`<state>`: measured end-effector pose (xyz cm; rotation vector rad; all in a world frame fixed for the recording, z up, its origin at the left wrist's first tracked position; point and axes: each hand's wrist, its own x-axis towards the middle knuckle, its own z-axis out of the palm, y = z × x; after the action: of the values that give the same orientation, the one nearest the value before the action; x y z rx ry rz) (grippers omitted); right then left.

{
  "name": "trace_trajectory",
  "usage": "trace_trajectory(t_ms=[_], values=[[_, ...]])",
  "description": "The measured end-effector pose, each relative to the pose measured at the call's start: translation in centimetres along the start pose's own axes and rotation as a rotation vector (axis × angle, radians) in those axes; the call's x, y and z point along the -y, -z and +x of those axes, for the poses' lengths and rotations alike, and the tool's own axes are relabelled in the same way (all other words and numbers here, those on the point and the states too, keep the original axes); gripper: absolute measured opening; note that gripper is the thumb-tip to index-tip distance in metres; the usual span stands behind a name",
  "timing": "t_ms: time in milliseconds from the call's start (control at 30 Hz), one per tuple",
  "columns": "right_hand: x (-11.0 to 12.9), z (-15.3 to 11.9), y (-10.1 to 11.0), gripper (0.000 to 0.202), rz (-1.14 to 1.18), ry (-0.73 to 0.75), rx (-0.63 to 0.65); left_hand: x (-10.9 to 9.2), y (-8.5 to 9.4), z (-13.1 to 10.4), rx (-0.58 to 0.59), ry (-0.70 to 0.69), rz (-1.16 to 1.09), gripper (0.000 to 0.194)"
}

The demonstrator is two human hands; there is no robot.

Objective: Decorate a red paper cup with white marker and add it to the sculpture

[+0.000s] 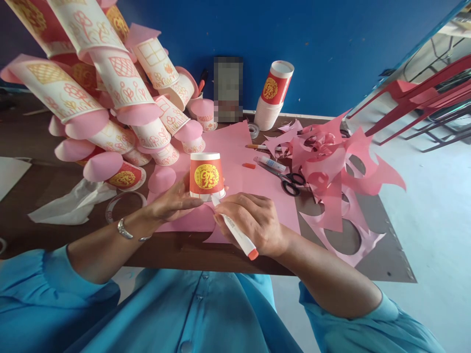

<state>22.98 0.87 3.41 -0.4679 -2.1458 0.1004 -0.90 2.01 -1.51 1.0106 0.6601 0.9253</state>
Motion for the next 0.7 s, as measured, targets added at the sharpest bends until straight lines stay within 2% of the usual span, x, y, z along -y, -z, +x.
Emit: trace_trajectory(t_ms=[167, 433, 700], values=[[0.18, 0.35, 0.1, 0.011, 0.013, -0.012, 0.018, -0.25, -0.1, -0.02, 0.012, -0.016, 0.033, 0.088], [-0.17, 0.14, -0.15, 0.011, -0.017, 0.043, -0.068, -0.21, 0.06, -0.05, 0.001, 0.01, 0.037, 0.091], [-0.07, 0.24, 0.01, 0.011, -0.015, 0.038, -0.025, -0.19, 0.06, -0.05, -0.007, 0.017, 0.075, 0.097]])
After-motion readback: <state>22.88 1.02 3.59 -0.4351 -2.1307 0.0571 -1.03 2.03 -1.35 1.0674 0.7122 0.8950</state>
